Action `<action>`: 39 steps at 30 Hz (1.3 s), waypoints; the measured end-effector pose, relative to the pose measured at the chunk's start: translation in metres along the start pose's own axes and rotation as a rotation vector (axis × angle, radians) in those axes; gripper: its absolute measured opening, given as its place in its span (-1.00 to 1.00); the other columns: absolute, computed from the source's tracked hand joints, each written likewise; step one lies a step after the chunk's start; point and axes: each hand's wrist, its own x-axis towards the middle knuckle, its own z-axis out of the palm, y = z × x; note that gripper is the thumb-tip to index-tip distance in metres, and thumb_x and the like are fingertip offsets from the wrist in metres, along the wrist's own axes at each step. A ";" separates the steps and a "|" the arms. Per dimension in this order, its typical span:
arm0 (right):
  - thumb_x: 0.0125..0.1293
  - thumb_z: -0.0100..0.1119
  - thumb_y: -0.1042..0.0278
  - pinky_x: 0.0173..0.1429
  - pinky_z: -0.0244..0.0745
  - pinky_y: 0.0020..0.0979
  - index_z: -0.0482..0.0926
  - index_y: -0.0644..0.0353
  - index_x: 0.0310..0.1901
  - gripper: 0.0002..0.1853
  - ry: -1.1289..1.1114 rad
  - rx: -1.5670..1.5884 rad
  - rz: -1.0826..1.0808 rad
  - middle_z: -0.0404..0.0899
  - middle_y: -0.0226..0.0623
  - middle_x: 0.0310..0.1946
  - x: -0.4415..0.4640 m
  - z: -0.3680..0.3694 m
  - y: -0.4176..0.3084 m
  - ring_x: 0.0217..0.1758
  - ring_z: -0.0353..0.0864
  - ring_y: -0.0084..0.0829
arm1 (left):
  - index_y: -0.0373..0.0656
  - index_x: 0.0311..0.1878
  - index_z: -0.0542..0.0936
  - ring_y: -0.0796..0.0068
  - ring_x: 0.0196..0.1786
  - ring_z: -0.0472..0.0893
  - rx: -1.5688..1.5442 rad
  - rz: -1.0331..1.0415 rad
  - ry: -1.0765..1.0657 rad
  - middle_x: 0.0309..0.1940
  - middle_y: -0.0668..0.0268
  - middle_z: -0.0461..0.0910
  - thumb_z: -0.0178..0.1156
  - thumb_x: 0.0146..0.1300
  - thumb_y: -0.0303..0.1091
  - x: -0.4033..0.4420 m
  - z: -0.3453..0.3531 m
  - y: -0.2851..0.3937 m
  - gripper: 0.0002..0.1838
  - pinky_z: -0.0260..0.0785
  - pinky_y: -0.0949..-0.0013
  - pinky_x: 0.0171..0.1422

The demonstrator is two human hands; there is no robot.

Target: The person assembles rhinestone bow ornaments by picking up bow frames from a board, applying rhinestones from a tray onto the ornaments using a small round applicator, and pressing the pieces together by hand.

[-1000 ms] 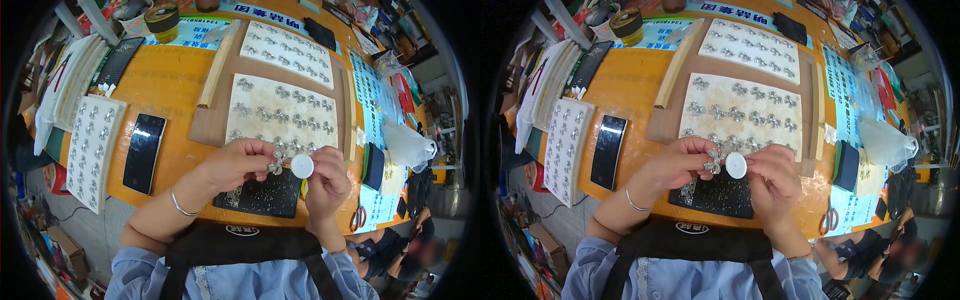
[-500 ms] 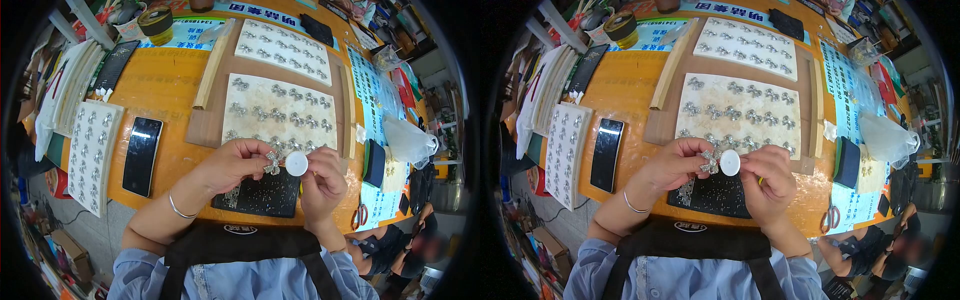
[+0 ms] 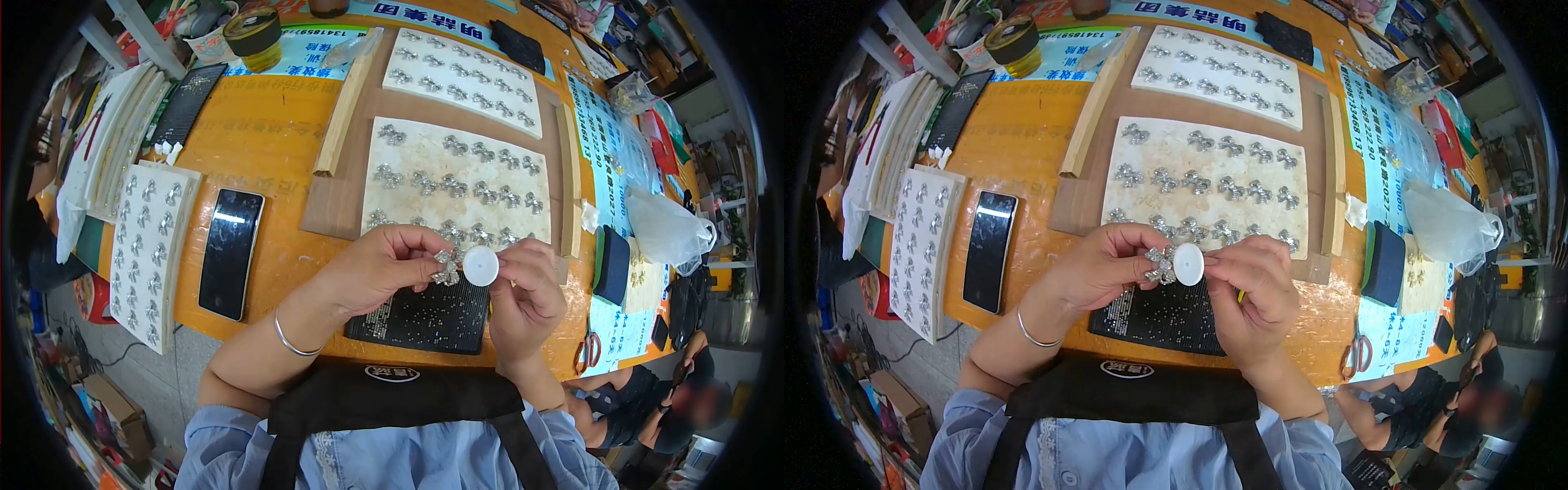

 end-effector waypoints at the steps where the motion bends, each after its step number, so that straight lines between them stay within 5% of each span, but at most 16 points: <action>1: -0.10 0.31 0.73 -0.13 0.38 -0.42 0.63 0.16 -0.37 -0.75 0.001 -0.002 0.000 0.62 -0.35 -0.38 0.000 0.000 0.000 -0.27 0.49 -0.34 | -0.28 -0.07 0.57 0.72 -0.42 0.46 0.005 -0.004 0.007 -0.39 0.40 0.56 0.18 0.21 -0.54 0.000 0.001 0.001 -0.79 0.33 0.64 -0.33; 39: -0.14 0.34 0.72 -0.15 0.40 -0.40 0.63 0.12 -0.33 -0.69 -0.033 -0.113 -0.073 0.60 -0.35 -0.37 0.001 -0.004 -0.005 -0.25 0.51 -0.30 | -0.28 -0.09 0.58 0.71 -0.41 0.46 0.034 -0.013 0.036 -0.38 0.40 0.57 0.19 0.18 -0.55 -0.002 0.005 0.003 -0.79 0.32 0.65 -0.34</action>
